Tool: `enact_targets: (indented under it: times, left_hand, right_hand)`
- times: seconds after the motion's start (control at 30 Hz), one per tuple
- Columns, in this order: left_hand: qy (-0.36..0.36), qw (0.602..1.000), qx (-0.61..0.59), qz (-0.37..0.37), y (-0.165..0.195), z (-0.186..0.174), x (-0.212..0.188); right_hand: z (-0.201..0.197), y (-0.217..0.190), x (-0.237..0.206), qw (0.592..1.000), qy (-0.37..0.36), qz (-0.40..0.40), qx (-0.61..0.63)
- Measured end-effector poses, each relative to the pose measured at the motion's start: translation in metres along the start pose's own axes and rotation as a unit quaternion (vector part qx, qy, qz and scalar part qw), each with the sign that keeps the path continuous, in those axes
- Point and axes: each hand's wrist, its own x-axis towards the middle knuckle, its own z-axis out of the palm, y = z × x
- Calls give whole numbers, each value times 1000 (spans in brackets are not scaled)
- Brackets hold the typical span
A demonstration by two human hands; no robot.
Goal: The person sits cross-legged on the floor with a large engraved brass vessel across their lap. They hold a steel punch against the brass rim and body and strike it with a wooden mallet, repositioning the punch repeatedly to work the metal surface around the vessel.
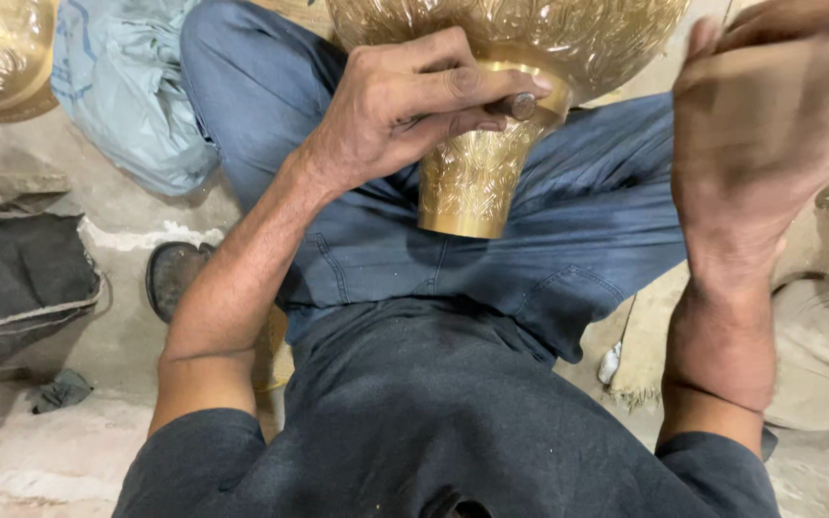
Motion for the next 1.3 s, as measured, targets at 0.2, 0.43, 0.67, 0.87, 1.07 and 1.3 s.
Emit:
enact_targets:
  times: [0.2, 0.43, 0.67, 0.87, 1.07, 1.3]
  left_hand:
    - [1, 1000, -8, 23, -10, 4, -3]
    - [9, 1000, -11, 27, -15, 5, -4]
    - [-7, 1000, -20, 14, -9, 0, -2]
    - [-21, 999, -32, 14, -8, -4, 0]
    - [-19, 999, -32, 1, -10, -3, -3]
    - [-20, 999, -22, -12, -9, -3, -4]
  right_hand:
    - [-1, -3, 0, 996, 1, 33, 77]
    - [-9, -11, 14, 997, -33, -4, -75]
    - [-13, -13, 23, 994, -41, -31, -93]
    - [-12, -16, 18, 996, -21, 21, 81]
    - [-14, -20, 19, 999, -26, -9, 19]
    - [-13, -22, 24, 999, -35, -14, 29]
